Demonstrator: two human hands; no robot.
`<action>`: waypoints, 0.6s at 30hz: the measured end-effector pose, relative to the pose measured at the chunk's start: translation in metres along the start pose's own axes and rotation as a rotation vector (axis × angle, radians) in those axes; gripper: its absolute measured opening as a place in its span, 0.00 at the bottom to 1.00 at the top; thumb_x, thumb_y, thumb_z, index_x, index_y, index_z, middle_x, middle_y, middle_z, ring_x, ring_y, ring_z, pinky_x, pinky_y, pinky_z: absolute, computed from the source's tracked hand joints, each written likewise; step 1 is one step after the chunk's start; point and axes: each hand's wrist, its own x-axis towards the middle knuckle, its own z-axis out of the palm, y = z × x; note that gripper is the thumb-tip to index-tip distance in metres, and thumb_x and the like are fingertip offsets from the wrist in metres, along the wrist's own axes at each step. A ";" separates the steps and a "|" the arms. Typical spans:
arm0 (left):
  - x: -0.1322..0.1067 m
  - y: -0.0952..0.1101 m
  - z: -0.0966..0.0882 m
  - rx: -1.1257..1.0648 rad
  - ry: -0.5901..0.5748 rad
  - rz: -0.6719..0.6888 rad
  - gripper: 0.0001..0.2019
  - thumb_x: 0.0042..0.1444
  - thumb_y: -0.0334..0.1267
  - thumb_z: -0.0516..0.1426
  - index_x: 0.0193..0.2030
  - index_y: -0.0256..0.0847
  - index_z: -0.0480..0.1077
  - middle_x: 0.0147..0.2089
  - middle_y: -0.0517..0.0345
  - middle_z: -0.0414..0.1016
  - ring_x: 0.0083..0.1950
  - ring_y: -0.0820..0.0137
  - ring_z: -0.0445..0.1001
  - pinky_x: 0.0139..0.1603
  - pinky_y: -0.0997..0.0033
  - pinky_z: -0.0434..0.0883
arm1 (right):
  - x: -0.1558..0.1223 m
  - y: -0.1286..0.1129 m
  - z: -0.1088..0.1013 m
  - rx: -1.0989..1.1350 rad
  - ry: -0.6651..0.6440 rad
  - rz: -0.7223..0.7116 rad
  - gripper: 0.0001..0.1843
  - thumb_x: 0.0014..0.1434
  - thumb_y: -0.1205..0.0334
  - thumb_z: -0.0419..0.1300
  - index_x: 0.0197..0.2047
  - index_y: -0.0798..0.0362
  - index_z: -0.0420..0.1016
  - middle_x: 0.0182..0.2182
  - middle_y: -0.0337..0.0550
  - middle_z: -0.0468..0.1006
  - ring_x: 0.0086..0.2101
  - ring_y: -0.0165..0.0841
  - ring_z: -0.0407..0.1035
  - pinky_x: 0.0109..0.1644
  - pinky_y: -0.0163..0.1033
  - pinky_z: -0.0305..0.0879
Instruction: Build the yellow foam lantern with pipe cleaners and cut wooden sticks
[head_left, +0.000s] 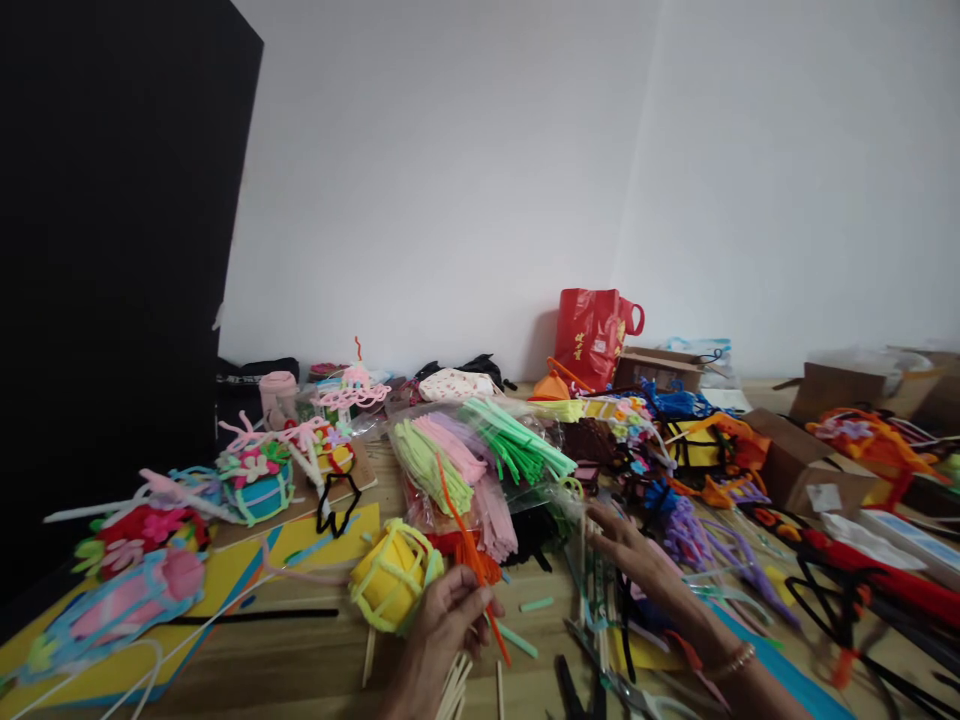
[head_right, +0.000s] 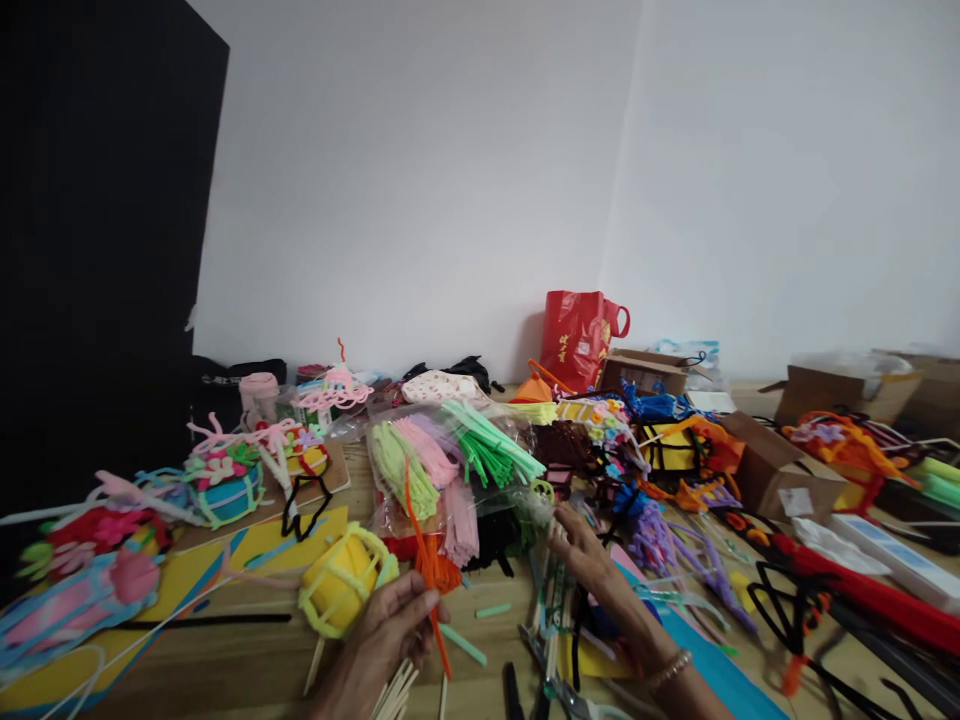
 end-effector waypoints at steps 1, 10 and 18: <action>0.001 -0.001 0.000 -0.001 -0.002 0.003 0.21 0.37 0.52 0.66 0.27 0.38 0.66 0.24 0.61 0.74 0.20 0.78 0.66 0.17 0.81 0.61 | 0.001 0.001 -0.001 -0.015 -0.023 -0.029 0.27 0.45 0.43 0.61 0.42 0.54 0.79 0.48 0.53 0.78 0.53 0.52 0.66 0.57 0.55 0.61; 0.003 -0.005 -0.002 -0.012 0.005 0.022 0.22 0.38 0.55 0.66 0.26 0.39 0.66 0.18 0.66 0.71 0.15 0.81 0.61 0.16 0.81 0.59 | -0.014 -0.029 -0.001 -0.168 0.028 -0.223 0.13 0.57 0.52 0.54 0.38 0.52 0.72 0.38 0.48 0.73 0.37 0.40 0.68 0.44 0.45 0.64; -0.002 -0.003 0.006 -0.093 -0.062 -0.038 0.19 0.38 0.51 0.67 0.26 0.38 0.67 0.19 0.64 0.71 0.18 0.78 0.66 0.19 0.80 0.62 | -0.072 -0.092 0.038 0.010 -0.637 -0.090 0.18 0.62 0.49 0.52 0.33 0.55 0.72 0.26 0.38 0.74 0.27 0.29 0.67 0.29 0.31 0.58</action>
